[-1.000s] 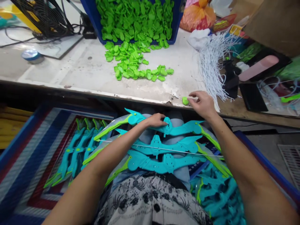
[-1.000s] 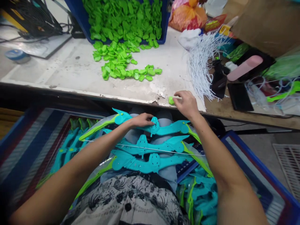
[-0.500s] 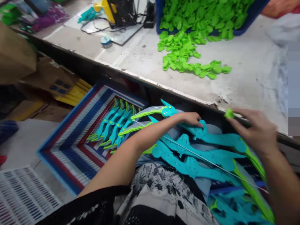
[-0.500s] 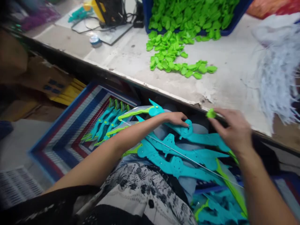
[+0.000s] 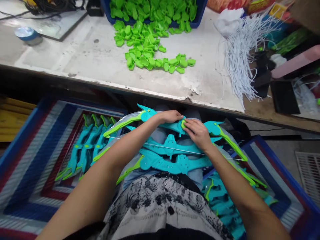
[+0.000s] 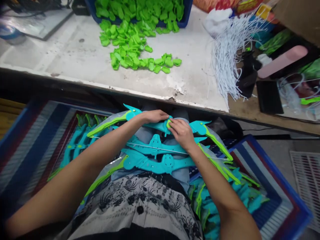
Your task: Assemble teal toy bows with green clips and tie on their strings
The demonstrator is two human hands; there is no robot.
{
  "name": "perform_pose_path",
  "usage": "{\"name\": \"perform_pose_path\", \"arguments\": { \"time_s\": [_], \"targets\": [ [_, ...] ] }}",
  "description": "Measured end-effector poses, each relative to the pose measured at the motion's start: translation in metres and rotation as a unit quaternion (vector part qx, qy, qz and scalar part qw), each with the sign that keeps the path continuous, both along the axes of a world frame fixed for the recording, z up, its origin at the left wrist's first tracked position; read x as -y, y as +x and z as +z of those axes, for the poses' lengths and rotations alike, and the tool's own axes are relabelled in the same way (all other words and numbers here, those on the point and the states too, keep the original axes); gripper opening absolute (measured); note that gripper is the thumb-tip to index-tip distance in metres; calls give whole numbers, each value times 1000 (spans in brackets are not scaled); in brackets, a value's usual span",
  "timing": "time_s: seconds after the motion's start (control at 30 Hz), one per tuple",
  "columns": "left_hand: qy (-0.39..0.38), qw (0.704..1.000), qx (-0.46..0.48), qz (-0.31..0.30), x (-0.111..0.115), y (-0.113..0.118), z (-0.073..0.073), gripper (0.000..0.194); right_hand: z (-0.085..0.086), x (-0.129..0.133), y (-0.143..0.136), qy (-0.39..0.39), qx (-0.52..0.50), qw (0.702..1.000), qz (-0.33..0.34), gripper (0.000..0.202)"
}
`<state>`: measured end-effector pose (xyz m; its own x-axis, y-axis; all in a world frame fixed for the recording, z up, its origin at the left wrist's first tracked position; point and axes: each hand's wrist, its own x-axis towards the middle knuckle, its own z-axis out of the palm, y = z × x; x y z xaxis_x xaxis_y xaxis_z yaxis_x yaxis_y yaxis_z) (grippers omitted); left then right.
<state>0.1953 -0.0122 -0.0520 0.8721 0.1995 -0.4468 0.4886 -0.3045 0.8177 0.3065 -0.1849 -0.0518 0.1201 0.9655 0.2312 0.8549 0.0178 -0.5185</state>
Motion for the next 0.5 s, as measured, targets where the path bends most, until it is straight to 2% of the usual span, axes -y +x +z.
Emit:
{"name": "perform_pose_path", "arguments": {
  "time_s": [0.1,0.2,0.27,0.37,0.5],
  "targets": [
    [-18,999,23,-30,-2,-1,-1,48,0,-1,-6,0,-26,999,-22,22],
    [-15,999,28,-35,-1,0,0,52,0,-2,-7,-16,-94,992,-82,25],
    [-4,1000,14,-14,1,1,1,52,-1,-7,-2,-68,-154,979,-119,41],
    [-26,999,-8,25,6,4,2,46,-4,-19,10,-174,-212,956,-109,60],
    [-50,996,-28,65,8,6,0,40,-9,-33,22,-236,-187,949,-98,70]
  ]
}}
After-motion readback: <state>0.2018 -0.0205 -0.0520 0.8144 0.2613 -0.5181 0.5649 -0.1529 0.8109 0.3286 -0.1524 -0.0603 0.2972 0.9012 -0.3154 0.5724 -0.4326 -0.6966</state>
